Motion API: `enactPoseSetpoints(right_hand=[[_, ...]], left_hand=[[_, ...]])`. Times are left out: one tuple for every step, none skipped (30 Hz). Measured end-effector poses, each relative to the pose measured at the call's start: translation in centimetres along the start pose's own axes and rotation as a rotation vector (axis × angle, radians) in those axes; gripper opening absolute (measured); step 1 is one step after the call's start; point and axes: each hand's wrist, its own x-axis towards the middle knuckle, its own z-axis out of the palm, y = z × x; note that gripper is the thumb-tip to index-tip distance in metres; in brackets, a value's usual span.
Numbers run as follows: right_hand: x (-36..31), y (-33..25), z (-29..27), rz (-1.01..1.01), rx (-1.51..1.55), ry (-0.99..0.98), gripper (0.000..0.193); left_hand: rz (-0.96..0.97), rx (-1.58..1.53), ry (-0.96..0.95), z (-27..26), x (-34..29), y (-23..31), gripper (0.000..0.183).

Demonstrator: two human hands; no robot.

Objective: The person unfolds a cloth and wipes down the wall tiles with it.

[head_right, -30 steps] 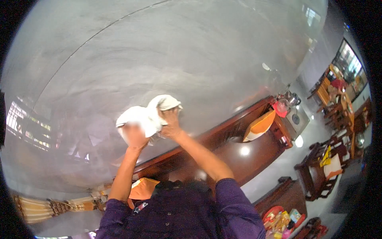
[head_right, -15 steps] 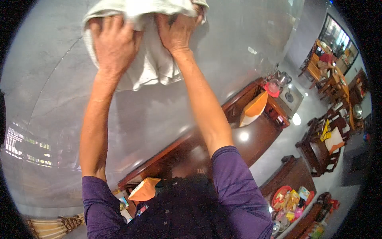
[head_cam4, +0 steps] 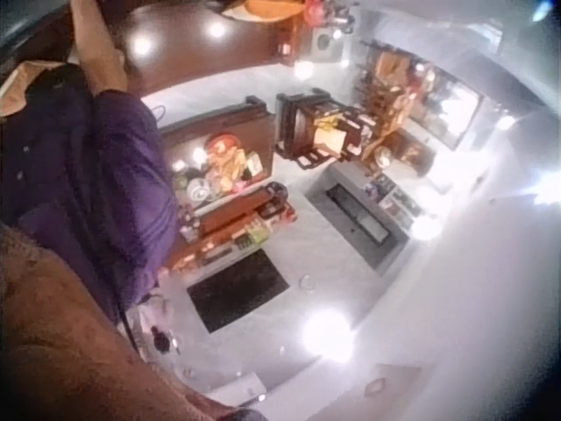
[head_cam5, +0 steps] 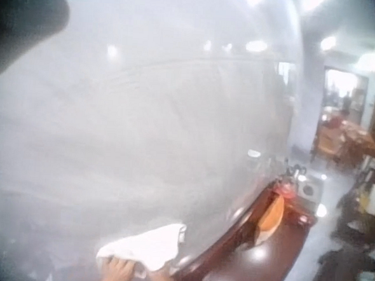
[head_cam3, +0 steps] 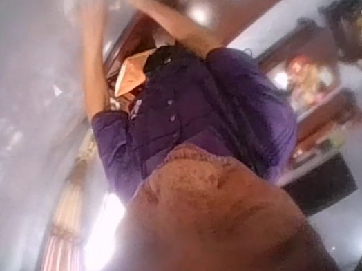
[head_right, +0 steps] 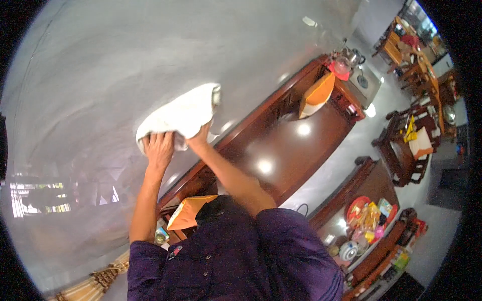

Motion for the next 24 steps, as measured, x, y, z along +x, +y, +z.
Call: enactPoseSetpoints(right_hand=[[-2.3,-0.3,1.1,0.095,0.082,-0.004,0.062],[-4.4,-3.0,2.0,0.117,0.119,-0.068,0.059],[-6.1,-6.3,2.6,0.131,0.162,-0.131,0.057],[-6.4,-7.6,2.5,0.096,0.150,-0.159,0.054],[-6.5,-7.4,1.4,0.067,0.102,-0.171,0.052],[-6.3,-6.7,0.4,-0.210,-0.091,-0.293,0.057],[-6.4,-6.8,0.3,-0.477,-0.267,-0.428,0.061],[-5.1,-7.5,1.3,-0.563,-0.179,-0.361,0.073],[-3.8,-7.9,1.7,-0.559,-0.127,-0.347,0.066],[-2.2,-8.8,2.1,-0.552,-0.075,-0.334,0.060],[-0.8,-8.7,2.4,-0.574,-0.166,-0.273,0.061],[0.7,-9.0,2.9,-0.607,-0.239,-0.215,0.063],[2.1,-9.8,3.0,-0.546,-0.269,-0.186,0.073],[3.4,-7.7,2.7,-0.576,-0.478,-0.157,0.069],[4.4,-8.0,3.0,-0.427,-0.324,-0.063,0.064],[5.5,-7.9,2.8,-0.291,-0.164,0.043,0.061],[5.8,-7.0,2.5,-0.170,-0.067,0.164,0.060],[5.0,-4.4,1.5,-0.054,-0.073,0.254,0.060],[4.2,-2.1,1.3,0.060,-0.059,0.329,0.060],[3.0,0.2,1.2,0.180,-0.053,0.375,0.059],[1.4,2.8,1.1,0.315,-0.036,0.383,0.059],[-0.3,5.4,1.1,0.450,-0.019,0.374,0.059],[-2.0,7.5,1.5,0.585,0.022,0.350,0.059],[-3.5,9.2,2.2,0.668,-0.065,0.171,0.059]], left_hand=[[0.000,0.029,0.051,0.6,-2.2,-0.4,0.032],[-0.015,0.078,0.081,0.9,-5.7,-1.8,0.035],[-0.081,0.112,0.063,1.1,-9.7,-3.4,0.036],[-0.134,0.125,0.064,1.2,-12.0,-4.0,0.039],[-0.166,0.039,0.055,0.3,-11.5,-3.1,0.043],[-0.196,-0.042,0.044,-1.5,-10.3,-2.3,0.047],[-0.275,-0.051,0.011,-2.4,-11.1,-2.8,0.052],[-0.355,-0.059,-0.028,-3.1,-11.5,-3.8,0.056],[-0.326,-0.022,0.056,-3.2,-11.4,-4.7,0.059],[-0.300,0.012,0.137,-4.0,-11.0,-5.6,0.062],[-0.236,0.031,0.232,-4.9,-9.2,-5.4,0.055],[-0.218,0.017,0.235,-4.6,-8.0,-6.1,0.055],[-0.164,-0.110,0.256,-3.8,-7.0,-6.6,0.050],[-0.100,-0.249,0.278,-3.1,-5.2,-6.0,0.045],[-0.076,-0.235,0.320,-1.9,-3.5,-6.1,0.040],[-0.046,-0.182,0.257,-1.3,-1.4,-5.0,0.037],[-0.012,-0.126,0.197,-1.0,0.8,-4.1,0.035],[0.038,-0.043,0.040,-1.1,3.3,-1.3,0.035],[0.159,-0.086,0.081,-0.5,5.3,0.4,0.036],[0.283,-0.127,0.118,-0.1,7.0,1.7,0.037],[0.348,-0.102,0.052,1.0,7.7,2.9,0.039],[0.411,-0.077,-0.017,2.6,7.9,4.2,0.042],[0.439,-0.012,-0.102,4.2,7.6,5.3,0.046],[0.486,0.002,-0.118,5.7,7.1,5.7,0.050]])
